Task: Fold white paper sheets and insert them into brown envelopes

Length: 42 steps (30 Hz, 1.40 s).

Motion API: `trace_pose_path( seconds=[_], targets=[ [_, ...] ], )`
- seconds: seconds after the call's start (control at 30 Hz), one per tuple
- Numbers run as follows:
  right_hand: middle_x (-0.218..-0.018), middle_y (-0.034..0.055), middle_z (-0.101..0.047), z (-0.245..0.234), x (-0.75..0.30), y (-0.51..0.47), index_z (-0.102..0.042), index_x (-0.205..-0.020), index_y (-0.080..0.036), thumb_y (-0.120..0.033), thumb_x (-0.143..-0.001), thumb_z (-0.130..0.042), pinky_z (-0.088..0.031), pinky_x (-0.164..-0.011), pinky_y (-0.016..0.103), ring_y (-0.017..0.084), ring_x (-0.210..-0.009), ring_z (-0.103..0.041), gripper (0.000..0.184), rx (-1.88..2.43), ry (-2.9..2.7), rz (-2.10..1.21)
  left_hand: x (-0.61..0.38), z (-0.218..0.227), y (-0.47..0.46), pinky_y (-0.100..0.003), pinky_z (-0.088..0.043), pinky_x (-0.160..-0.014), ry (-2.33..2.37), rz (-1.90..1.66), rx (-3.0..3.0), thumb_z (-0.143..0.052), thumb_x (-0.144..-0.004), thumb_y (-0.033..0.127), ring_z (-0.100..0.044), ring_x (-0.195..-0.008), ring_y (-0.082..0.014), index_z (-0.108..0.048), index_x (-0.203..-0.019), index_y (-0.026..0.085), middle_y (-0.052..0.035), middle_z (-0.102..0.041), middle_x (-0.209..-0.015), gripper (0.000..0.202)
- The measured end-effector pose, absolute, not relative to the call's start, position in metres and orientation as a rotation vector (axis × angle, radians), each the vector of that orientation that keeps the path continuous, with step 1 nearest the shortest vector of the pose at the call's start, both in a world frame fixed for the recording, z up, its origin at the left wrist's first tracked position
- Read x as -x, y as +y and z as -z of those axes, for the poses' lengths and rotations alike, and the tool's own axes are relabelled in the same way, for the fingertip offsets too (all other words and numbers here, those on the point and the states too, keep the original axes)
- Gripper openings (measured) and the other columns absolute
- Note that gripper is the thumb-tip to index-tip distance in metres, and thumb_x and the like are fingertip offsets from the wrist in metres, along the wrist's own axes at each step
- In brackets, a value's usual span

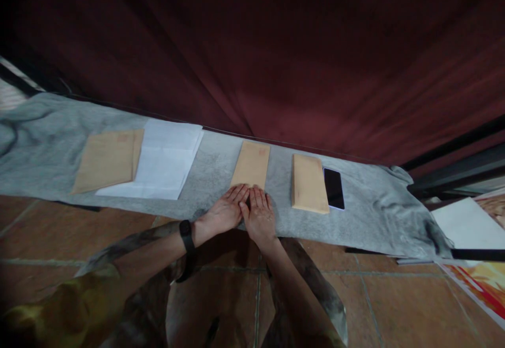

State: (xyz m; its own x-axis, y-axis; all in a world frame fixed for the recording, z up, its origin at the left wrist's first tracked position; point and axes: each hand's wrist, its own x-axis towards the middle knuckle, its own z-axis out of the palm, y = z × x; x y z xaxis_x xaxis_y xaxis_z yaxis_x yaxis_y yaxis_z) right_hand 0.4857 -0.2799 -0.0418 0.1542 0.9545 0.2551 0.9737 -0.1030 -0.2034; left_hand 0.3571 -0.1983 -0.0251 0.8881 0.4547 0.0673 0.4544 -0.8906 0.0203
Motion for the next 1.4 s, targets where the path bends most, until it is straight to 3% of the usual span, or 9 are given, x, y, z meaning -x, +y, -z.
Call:
trace_pose_path(
  seconds=[0.13, 0.4, 0.67, 1.03, 1.4],
  targets=[
    [-0.157, 0.0159, -0.045, 0.043, -0.488, -0.281, -0.046, -0.152, -0.008, -0.040, -0.109, -0.032, -0.030, -0.122, 0.046, 0.026, -0.148, -0.041, 0.056, 2.109, -1.858, 0.093, -0.357, 0.026, -0.197, -0.050, -0.024, -0.126, 0.733, -0.107, -3.034, -0.034, -0.095, 0.019, -0.031, -0.153, -0.0282, -0.038, -0.153, 0.003, -0.0212, -0.041, -0.160, 0.061],
    [-0.156, 0.0162, -0.047, 0.043, -0.495, -0.288, -0.046, -0.152, -0.008, -0.042, -0.108, -0.036, -0.032, -0.121, 0.045, 0.028, -0.146, -0.043, 0.057, 2.122, -1.841, 0.126, -0.351, 0.025, -0.195, -0.045, -0.028, -0.123, 0.775, -0.216, -3.002, -0.032, -0.098, 0.028, -0.035, -0.151, -0.0296, -0.045, -0.147, -0.002, -0.0249, -0.045, -0.156, 0.059],
    [-0.156, 0.0168, -0.047, 0.043, -0.503, -0.294, -0.046, -0.152, -0.008, -0.044, -0.107, -0.039, -0.034, -0.120, 0.046, 0.028, -0.145, -0.045, 0.058, 2.144, -1.813, 0.156, -0.348, 0.035, -0.191, -0.050, -0.034, -0.120, 0.872, -0.322, -2.979, -0.036, -0.100, 0.040, -0.038, -0.149, -0.0328, -0.044, -0.148, 0.001, -0.0277, -0.044, -0.156, 0.061],
    [-0.156, 0.0147, -0.048, 0.040, -0.507, -0.296, -0.048, -0.151, -0.009, -0.046, -0.106, -0.042, -0.034, -0.121, 0.045, 0.028, -0.145, -0.046, 0.058, 2.192, -1.771, 0.106, -0.342, 0.034, -0.193, -0.053, -0.040, -0.115, 1.165, -0.296, -2.905, -0.044, -0.098, 0.057, -0.045, -0.142, -0.0431, -0.047, -0.143, -0.008, -0.0381, -0.045, -0.149, 0.079],
    [-0.164, 0.0090, -0.036, 0.023, -0.497, -0.290, -0.037, -0.158, -0.014, -0.043, -0.108, -0.037, -0.029, -0.125, 0.045, 0.024, -0.152, -0.034, 0.058, 2.080, -1.837, 0.001, -0.342, 0.030, -0.193, -0.050, -0.043, -0.113, 1.173, -0.256, -2.957, -0.048, -0.096, 0.051, -0.049, -0.140, -0.0417, -0.051, -0.140, -0.008, -0.0356, -0.049, -0.147, 0.074]
  ],
)
